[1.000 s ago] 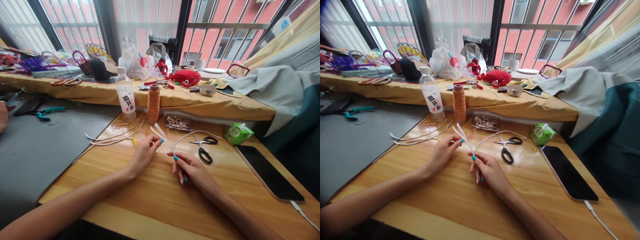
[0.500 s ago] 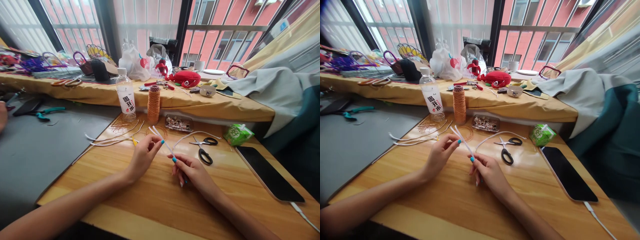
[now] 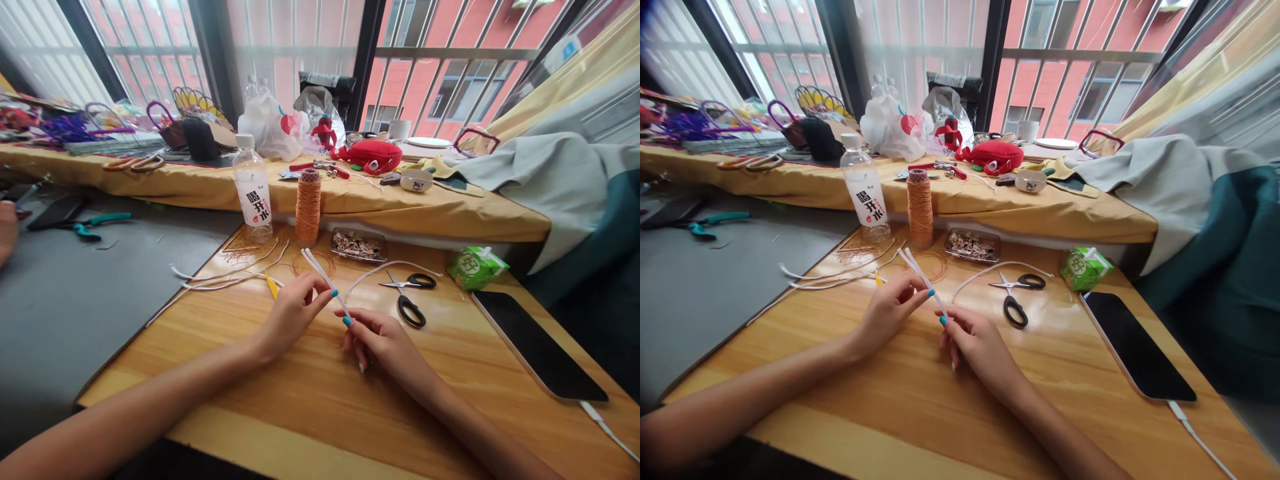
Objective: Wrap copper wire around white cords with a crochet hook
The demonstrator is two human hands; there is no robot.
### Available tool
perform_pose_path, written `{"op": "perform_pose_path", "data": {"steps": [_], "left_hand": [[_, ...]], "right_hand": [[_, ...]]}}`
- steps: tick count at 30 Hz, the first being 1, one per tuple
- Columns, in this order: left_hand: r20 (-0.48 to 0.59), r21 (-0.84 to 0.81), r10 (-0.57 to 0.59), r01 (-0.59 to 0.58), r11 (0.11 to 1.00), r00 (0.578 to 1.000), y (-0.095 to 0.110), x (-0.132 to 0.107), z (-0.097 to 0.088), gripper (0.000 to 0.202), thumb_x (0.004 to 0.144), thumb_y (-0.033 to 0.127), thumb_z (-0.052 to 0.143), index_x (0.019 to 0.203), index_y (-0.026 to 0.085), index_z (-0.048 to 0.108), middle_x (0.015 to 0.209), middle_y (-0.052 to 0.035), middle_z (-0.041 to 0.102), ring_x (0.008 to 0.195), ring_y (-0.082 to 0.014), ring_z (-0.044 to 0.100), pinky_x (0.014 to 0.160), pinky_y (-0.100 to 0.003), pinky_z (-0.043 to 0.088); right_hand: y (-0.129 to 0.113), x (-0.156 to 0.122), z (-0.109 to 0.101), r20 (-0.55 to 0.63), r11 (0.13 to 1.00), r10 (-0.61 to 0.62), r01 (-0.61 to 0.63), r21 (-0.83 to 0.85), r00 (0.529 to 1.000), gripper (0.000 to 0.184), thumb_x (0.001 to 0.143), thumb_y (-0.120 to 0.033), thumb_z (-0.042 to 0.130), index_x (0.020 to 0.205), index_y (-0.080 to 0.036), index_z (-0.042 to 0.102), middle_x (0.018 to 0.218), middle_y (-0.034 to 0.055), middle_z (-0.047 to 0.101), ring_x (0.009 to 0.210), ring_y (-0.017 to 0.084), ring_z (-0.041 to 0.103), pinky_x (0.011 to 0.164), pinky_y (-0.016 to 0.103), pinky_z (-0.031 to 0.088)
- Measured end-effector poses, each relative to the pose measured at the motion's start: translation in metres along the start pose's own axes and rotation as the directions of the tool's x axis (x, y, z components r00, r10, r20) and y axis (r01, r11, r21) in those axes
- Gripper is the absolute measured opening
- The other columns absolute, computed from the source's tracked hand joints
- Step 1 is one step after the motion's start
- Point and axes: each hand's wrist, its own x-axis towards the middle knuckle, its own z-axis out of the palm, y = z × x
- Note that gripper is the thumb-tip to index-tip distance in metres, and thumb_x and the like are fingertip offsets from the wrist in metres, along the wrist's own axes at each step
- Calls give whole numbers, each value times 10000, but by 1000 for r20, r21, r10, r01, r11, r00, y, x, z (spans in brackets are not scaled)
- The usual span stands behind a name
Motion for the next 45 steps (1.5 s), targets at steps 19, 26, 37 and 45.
{"op": "perform_pose_path", "data": {"steps": [19, 26, 37, 45], "left_hand": [[-45, 213, 116, -104, 971, 992, -2, -7, 3, 108, 798, 235, 461, 732, 149, 459, 685, 11, 485, 613, -81, 449, 573, -189, 368], [36, 94, 183, -186, 978, 982, 2, -6, 2, 97, 817, 171, 425, 820, 142, 517, 779, -24, 557, 720, -96, 511, 660, -201, 406], [-7, 59, 43, -43, 997, 999, 0, -4, 1, 110, 804, 199, 451, 855, 151, 536, 798, -23, 572, 657, -95, 507, 624, -214, 414], [4, 4, 5, -5, 1000, 1000, 0, -1, 1, 139, 820, 186, 421, 858, 148, 548, 842, -34, 582, 761, -112, 521, 679, -224, 404]], "right_hand": [[2, -4, 3, -47, 996, -64, 60, -73, 997, 328, 813, -337, 402, 1072, -176, 523, 612, -23, 560, 371, 55, 456, 392, 184, 361], [3, 3, -1, -89, 997, -6, 13, 82, 996, 320, 790, -369, 421, 1007, -140, 476, 638, 0, 591, 344, 52, 471, 333, 169, 261], [2, 1, 0, -58, 998, -11, 14, 64, 998, 260, 790, -358, 416, 936, -150, 467, 644, 6, 599, 341, 51, 463, 336, 169, 272], [1, 0, 1, -53, 998, -12, 15, 58, 999, 259, 792, -364, 412, 931, -152, 468, 640, 5, 597, 348, 57, 460, 341, 176, 293]]}}
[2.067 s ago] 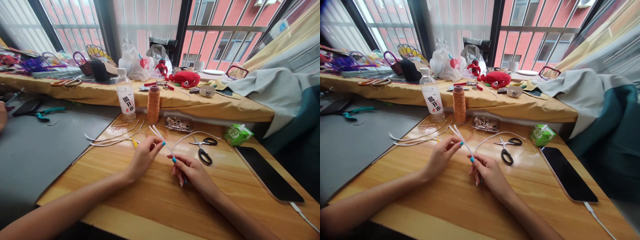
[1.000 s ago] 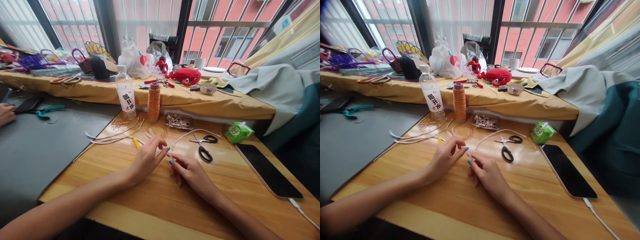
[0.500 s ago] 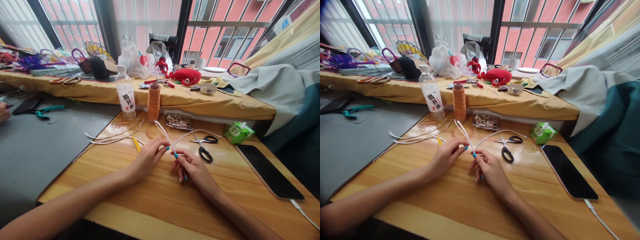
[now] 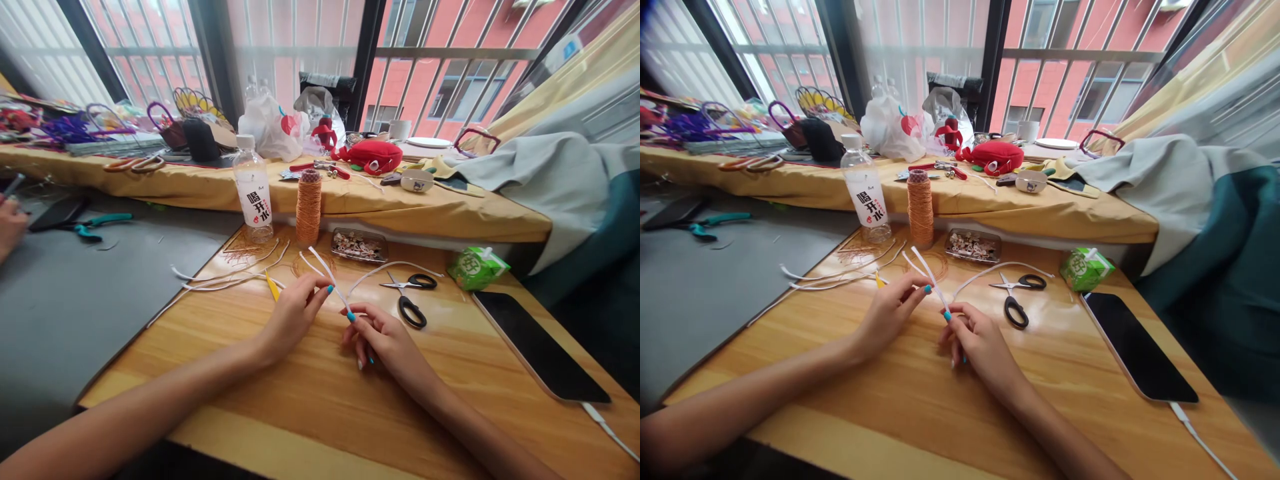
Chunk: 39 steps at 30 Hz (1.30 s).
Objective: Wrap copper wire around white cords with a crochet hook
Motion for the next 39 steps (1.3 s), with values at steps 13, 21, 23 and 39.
{"op": "perform_pose_path", "data": {"steps": [13, 21, 23, 39], "left_hand": [[62, -3, -24, 24, 1000, 998, 2, 0, -1, 128, 796, 217, 465, 743, 137, 551, 710, 2, 539, 583, -73, 441, 562, -188, 372], [20, 140, 277, -278, 950, 961, -2, -9, 2, 259, 805, 112, 393, 973, 202, 569, 872, -45, 492, 689, -89, 504, 626, -217, 439], [82, 156, 358, -367, 917, 930, -4, -11, 2, 341, 808, 88, 358, 1078, 224, 514, 963, -67, 496, 757, -106, 532, 667, -239, 457], [274, -306, 97, -9, 952, 957, 1, -10, 3, 256, 852, 196, 307, 1010, 161, 505, 857, -54, 628, 409, -23, 443, 449, -168, 420]], "right_hand": [[-1, -2, 1, 47, 997, -34, 37, -63, 998, 262, 808, -353, 419, 963, -155, 489, 638, -9, 571, 391, 55, 460, 397, 182, 351], [-2, 1, -2, -31, 999, 13, -11, 45, 999, 357, 769, -367, 453, 1060, -160, 453, 655, -8, 564, 363, 60, 475, 324, 172, 284], [-2, 2, -3, -33, 998, 16, -14, 68, 999, 345, 755, -366, 466, 1026, -153, 468, 641, -8, 567, 355, 65, 481, 319, 173, 279], [-8, 4, -12, -97, 895, 59, -9, 447, 994, 212, 677, -298, 582, 838, -167, 537, 609, -22, 560, 370, 48, 439, 382, 189, 328]]}}
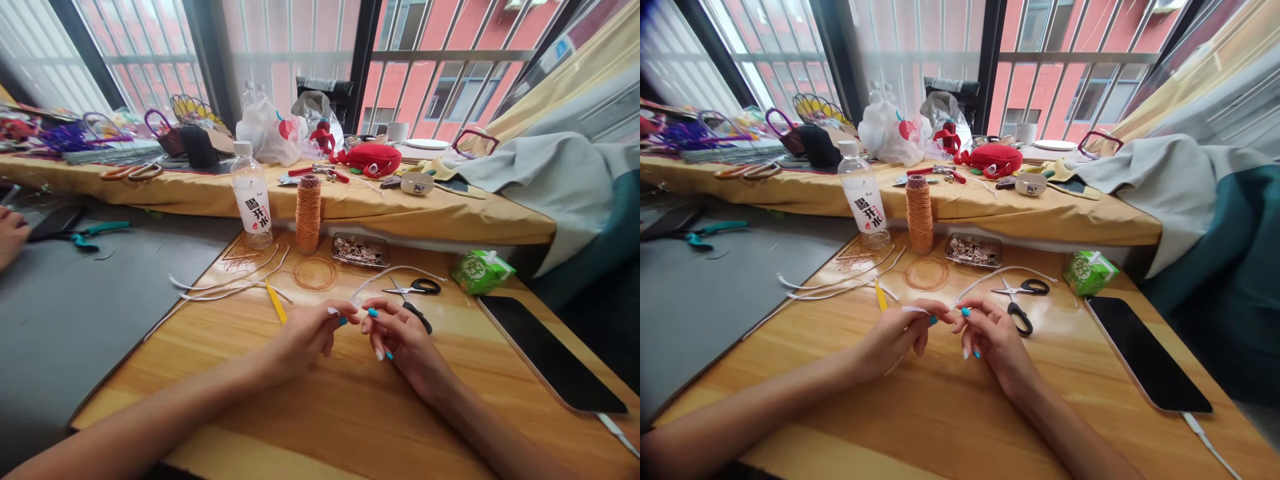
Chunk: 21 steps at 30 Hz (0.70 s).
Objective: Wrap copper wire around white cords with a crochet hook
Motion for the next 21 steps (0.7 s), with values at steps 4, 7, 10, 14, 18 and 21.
{"op": "perform_pose_path", "data": {"steps": [4, 7, 10, 14, 18, 21], "left_hand": [[-78, -262, -137, 112, 959, 988, 6, 5, -2, 225, 830, 301, 392, 824, 135, 543, 634, -18, 584, 435, -51, 470, 428, -174, 417], [-153, -369, -102, 38, 929, 983, 10, 7, -5, 231, 803, 349, 444, 817, 144, 548, 738, -49, 598, 530, -79, 508, 472, -205, 452], [-90, -400, -40, 1, 917, 995, 11, 7, -5, 259, 819, 354, 412, 836, 149, 569, 836, -76, 582, 607, -99, 532, 533, -235, 472], [30, -263, -28, 35, 964, 999, 10, 5, -5, 285, 814, 368, 411, 830, 161, 606, 900, -72, 495, 647, -89, 496, 556, -224, 448], [64, -224, -78, 91, 970, 995, 9, 4, -4, 217, 807, 326, 440, 836, 162, 580, 790, -35, 485, 651, -84, 457, 556, -199, 409], [72, -302, -164, 179, 936, 984, 7, 5, -2, 178, 780, 315, 489, 801, 143, 528, 723, -11, 505, 593, -67, 443, 530, -185, 385]], "right_hand": [[5, 2, 1, 2, 997, 32, -31, -73, 999, 420, 677, -361, 595, 1036, -169, 490, 590, -39, 520, 357, 46, 423, 353, 183, 297], [9, 4, 1, 20, 993, 41, -39, -109, 999, 484, 670, -416, 591, 1071, -176, 463, 593, -42, 519, 336, 49, 435, 326, 175, 256], [11, 5, -1, 98, 987, 67, -52, -149, 993, 401, 681, -475, 551, 910, -146, 544, 589, -19, 545, 355, 52, 460, 346, 178, 276], [10, 3, -1, 114, 979, 77, -53, -197, 991, 322, 696, -437, 554, 814, -139, 582, 505, -23, 537, 387, 55, 457, 390, 176, 296], [8, 2, -1, 70, 984, 81, -69, -161, 994, 258, 693, -378, 581, 805, -146, 590, 469, -32, 530, 381, 47, 430, 397, 169, 280], [8, 2, 1, 62, 990, 60, -51, -128, 996, 217, 691, -348, 591, 760, -142, 594, 491, -33, 533, 399, 41, 438, 402, 164, 291]]}}
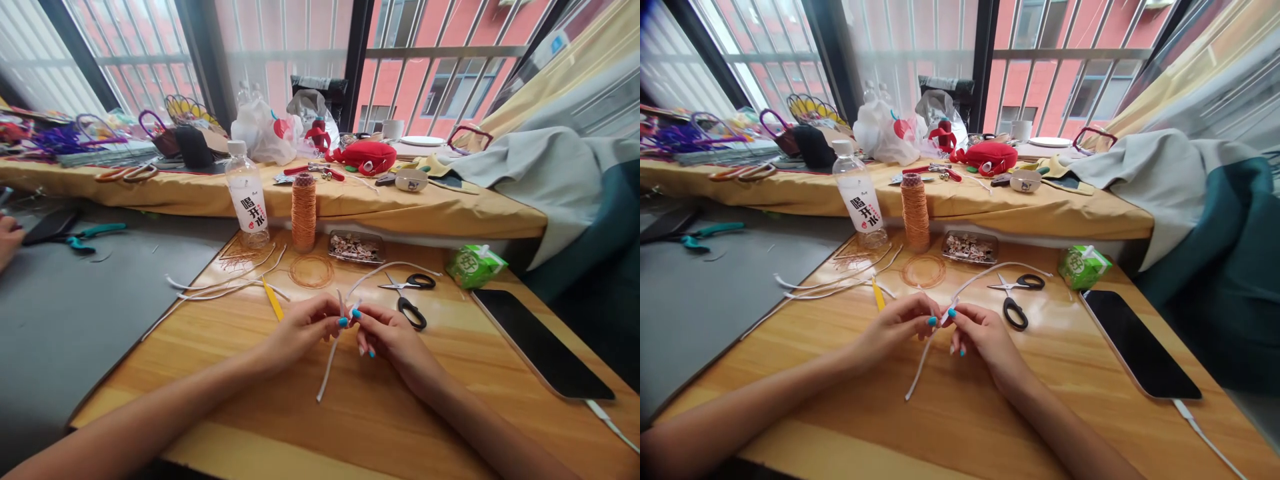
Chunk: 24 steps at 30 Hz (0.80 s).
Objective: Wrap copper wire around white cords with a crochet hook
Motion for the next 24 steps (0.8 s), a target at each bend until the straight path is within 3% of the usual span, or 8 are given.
{"op": "perform_pose_path", "data": {"steps": [5, 9, 11, 15, 18, 24], "left_hand": [[-17, -52, -107, 107, 993, 994, -6, 3, 2, 211, 766, 344, 492, 775, 134, 513, 669, 10, 516, 428, -25, 358, 398, -160, 278], [-46, -10, -164, 163, 987, 985, -8, 4, 1, 244, 775, 353, 459, 784, 125, 545, 691, -3, 544, 402, -25, 348, 385, -166, 268], [-58, 44, -142, 145, 988, 988, -8, 4, 0, 235, 772, 335, 465, 785, 123, 564, 704, -14, 558, 457, -47, 403, 427, -173, 307], [-47, 228, -6, 17, 973, 999, -4, 4, -2, 200, 775, 280, 478, 735, 130, 603, 754, -37, 587, 726, -122, 517, 672, -226, 388], [-47, 280, 11, 2, 960, 999, -4, 4, -2, 197, 783, 289, 472, 746, 140, 597, 768, -33, 587, 741, -125, 519, 709, -243, 385], [-80, 42, -54, 57, 997, 995, -10, 4, 0, 201, 749, 296, 523, 893, 159, 489, 788, -7, 532, 702, -104, 524, 638, -219, 396]], "right_hand": [[2, -1, 2, -42, 998, -56, 57, 32, 998, 178, 701, -321, 588, 744, -149, 570, 542, -36, 546, 432, 37, 463, 406, 148, 318], [3, 0, 1, -63, 996, -66, 69, 60, 996, 210, 709, -351, 573, 759, -152, 529, 583, -31, 562, 408, 37, 473, 384, 147, 330], [3, 1, 1, -51, 994, -68, 72, 83, 996, 223, 713, -364, 564, 768, -155, 509, 611, -30, 568, 393, 37, 478, 369, 149, 332], [3, 2, 1, -9, 997, -55, 55, 54, 998, 221, 713, -354, 563, 764, -148, 502, 601, -29, 568, 377, 37, 488, 360, 146, 335], [2, 1, 2, -3, 998, -58, 58, 10, 998, 221, 721, -349, 550, 799, -148, 502, 570, -40, 558, 352, 35, 477, 339, 143, 314], [1, 0, 3, 25, 994, -42, 44, -96, 999, 242, 721, -358, 529, 823, -141, 499, 526, -52, 533, 307, 35, 439, 294, 150, 247]]}}
